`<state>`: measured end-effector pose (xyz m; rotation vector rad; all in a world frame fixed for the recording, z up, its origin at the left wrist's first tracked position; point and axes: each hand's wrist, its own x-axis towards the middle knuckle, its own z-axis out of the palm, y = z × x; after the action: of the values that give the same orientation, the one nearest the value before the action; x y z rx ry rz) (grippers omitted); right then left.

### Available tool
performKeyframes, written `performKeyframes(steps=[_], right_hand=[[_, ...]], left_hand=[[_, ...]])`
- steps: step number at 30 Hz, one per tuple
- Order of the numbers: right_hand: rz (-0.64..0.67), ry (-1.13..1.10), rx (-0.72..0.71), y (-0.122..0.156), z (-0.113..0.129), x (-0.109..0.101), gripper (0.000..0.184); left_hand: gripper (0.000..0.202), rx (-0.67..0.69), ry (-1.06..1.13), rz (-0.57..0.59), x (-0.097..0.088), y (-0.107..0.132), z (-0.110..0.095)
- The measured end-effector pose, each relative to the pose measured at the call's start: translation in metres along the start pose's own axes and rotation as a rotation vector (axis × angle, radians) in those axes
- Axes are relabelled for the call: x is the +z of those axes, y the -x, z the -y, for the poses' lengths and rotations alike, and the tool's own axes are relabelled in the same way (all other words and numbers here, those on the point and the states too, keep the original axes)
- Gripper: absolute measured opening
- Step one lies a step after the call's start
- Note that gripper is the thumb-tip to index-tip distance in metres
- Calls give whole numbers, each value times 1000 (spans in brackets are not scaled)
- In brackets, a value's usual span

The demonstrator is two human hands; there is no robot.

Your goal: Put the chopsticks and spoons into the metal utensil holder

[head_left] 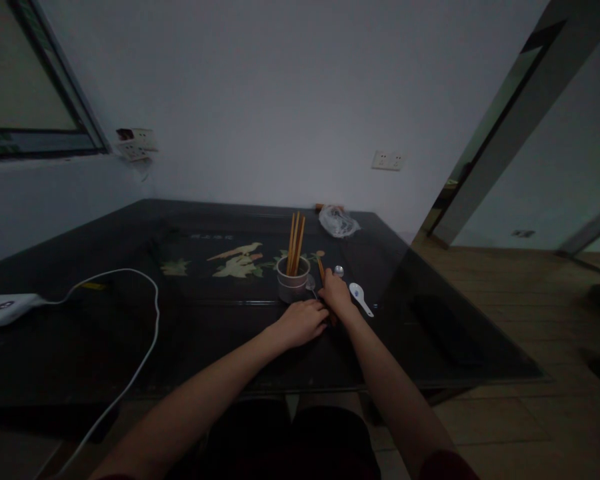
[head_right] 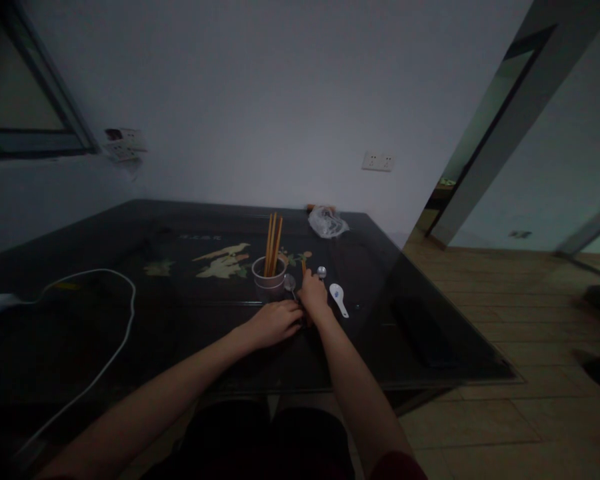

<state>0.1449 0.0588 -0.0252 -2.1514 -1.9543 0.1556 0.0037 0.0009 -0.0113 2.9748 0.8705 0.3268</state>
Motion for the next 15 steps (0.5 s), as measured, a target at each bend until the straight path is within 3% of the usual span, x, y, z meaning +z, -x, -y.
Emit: performKeyframes(steps=[7, 15], right_hand=[[-6, 77, -29, 3, 1, 2, 35], [-9, -41, 23, -2, -6, -3, 30]], left_hand=[[17, 7, -16, -2, 2, -1, 1], [16, 14, -4, 13, 0, 0, 0]])
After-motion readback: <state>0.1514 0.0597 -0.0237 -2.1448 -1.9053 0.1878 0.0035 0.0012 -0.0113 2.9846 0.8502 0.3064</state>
